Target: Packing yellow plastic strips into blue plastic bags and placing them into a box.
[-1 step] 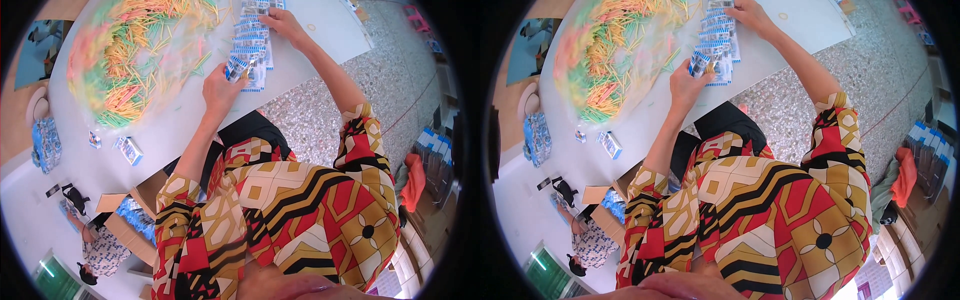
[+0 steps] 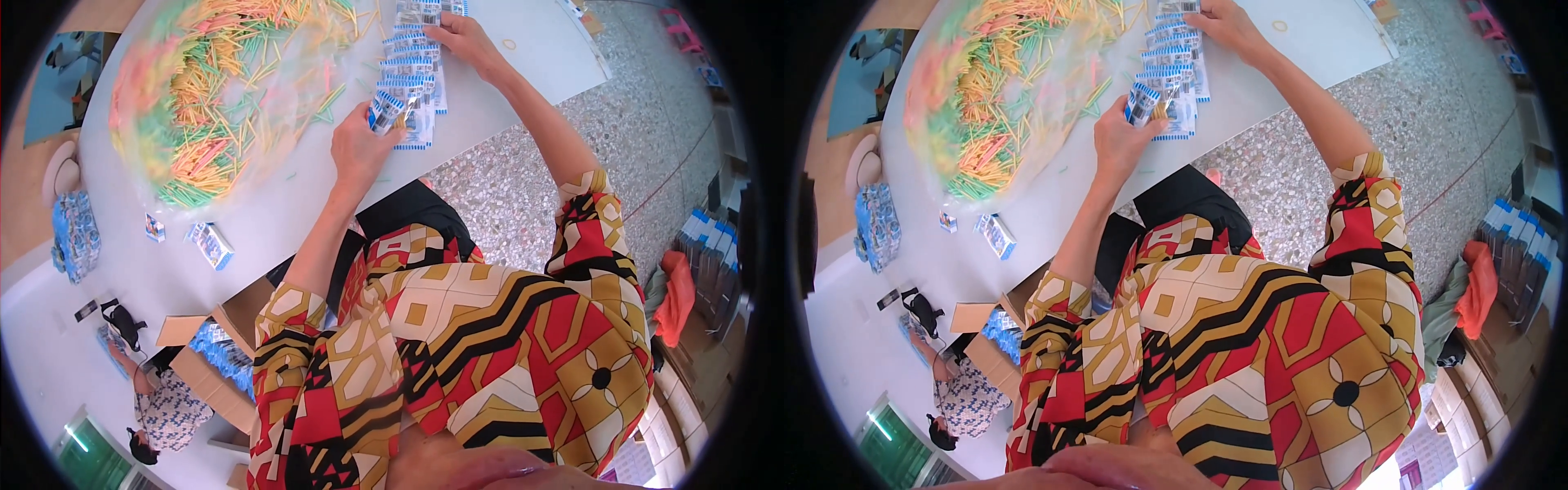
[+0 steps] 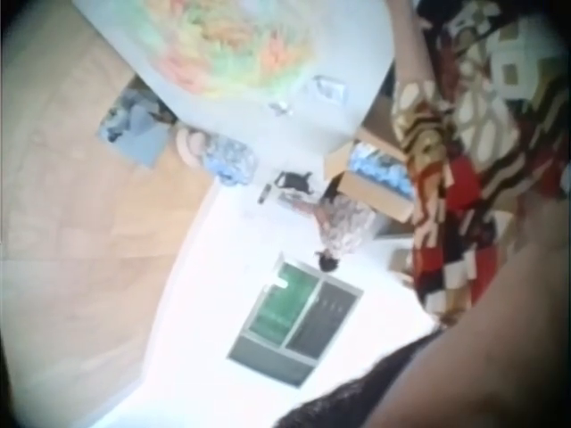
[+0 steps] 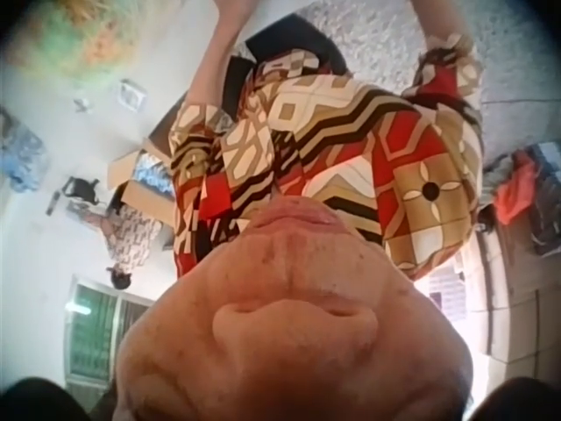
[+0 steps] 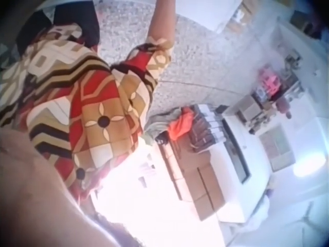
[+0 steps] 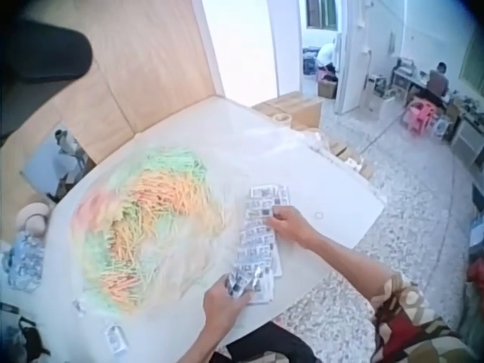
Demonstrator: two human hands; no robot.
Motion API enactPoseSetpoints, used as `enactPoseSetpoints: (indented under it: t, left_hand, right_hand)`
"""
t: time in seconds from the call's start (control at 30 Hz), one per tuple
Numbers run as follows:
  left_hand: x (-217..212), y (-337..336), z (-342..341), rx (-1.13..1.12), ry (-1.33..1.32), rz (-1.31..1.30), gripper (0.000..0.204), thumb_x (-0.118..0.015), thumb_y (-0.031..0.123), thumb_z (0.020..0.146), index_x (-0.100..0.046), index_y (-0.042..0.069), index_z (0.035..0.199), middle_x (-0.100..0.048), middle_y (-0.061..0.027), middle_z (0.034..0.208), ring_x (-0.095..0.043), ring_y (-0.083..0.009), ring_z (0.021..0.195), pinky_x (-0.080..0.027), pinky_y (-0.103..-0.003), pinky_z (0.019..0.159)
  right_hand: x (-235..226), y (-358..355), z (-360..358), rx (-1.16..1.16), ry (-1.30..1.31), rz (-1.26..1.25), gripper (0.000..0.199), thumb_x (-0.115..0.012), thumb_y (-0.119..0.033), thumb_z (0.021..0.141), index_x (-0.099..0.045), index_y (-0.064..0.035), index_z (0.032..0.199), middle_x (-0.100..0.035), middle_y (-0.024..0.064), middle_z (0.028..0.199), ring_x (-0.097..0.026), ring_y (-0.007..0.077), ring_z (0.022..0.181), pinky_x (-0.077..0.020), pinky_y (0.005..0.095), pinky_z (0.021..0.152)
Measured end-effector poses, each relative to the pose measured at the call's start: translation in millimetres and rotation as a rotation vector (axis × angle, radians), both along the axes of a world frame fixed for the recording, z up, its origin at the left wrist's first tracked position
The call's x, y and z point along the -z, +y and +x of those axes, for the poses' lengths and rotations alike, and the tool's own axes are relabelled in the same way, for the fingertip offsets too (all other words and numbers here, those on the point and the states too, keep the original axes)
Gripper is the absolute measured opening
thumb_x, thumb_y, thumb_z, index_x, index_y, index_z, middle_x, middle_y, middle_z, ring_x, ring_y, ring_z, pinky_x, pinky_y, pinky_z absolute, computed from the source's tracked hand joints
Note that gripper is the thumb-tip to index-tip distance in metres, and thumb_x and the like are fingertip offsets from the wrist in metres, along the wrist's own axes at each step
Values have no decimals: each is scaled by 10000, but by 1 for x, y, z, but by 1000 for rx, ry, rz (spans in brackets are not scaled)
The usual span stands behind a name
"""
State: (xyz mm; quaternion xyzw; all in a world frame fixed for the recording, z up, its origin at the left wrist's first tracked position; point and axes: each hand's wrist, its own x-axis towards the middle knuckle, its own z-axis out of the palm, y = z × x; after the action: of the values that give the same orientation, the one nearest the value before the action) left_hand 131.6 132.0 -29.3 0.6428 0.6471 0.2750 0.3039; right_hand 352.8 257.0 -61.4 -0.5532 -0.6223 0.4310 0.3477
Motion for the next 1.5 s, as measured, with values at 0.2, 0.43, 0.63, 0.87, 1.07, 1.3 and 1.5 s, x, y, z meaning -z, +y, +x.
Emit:
enactPoseSetpoints:
  t: [0.2,0.43,0.63,0.87,1.07,1.3,1.5]
  left_hand:
    - [2,-4,-1,-4,-32,0,461,-796,216,582,-632,30,971,-661,-100,781,-634,-258,712,-482,-333,653]
    - [11,-9,-6,-56,-78,69,450,-802,203,594,-633,25,972,-664,-98,790,-640,-234,705,-487,-315,642]
    - [11,-13,-8,-33,-124,175,395,-787,132,637,-609,-9,961,-664,-83,788,-615,-144,693,-486,-276,662]
    - [10,-17,-14,-9,-241,219,361,-779,135,634,-613,39,939,-654,-100,767,-630,-182,678,-487,-279,634]
    - [-30,-37,-36,-65,-231,316,315,-757,52,670,-597,6,938,-636,-55,752,-592,-92,700,-473,-243,646]
    - [-6,-46,-73,-128,-237,210,369,-768,95,665,-604,7,983,-660,-90,858,-619,-142,742,-488,-263,707]
    - [6,-45,-75,-115,-329,266,368,-761,71,664,-604,1,988,-658,-93,853,-621,-145,740,-491,-265,700]
  right_hand:
    - [-5,-32,-6,-90,335,-10,352,-506,-312,914,-537,-76,1173,-593,18,1049,-528,91,969,-418,270,855]
    - [-17,-75,-22,-122,320,-36,507,-491,-371,907,-394,-79,1310,-527,52,1215,-500,173,1114,-389,338,969]
    - [-14,-104,-31,-224,396,18,672,-751,-219,730,-409,-45,1282,-551,73,1194,-525,176,1090,-403,316,949]
    - [5,-118,-51,-286,300,101,662,-767,-112,697,-426,-54,1262,-637,88,1044,-585,137,963,-451,294,867]
    - [-30,-125,-84,-314,399,252,641,-753,-93,710,-426,-49,1260,-641,105,1044,-613,183,940,-463,298,851]
    - [-13,-116,-108,-427,126,164,639,-757,-72,695,-441,-64,1251,-624,74,1078,-576,126,974,-453,290,871]
    - [-20,-117,-116,-437,138,222,702,-757,-64,686,-403,-77,1292,-620,81,1074,-569,142,1000,-447,297,900]
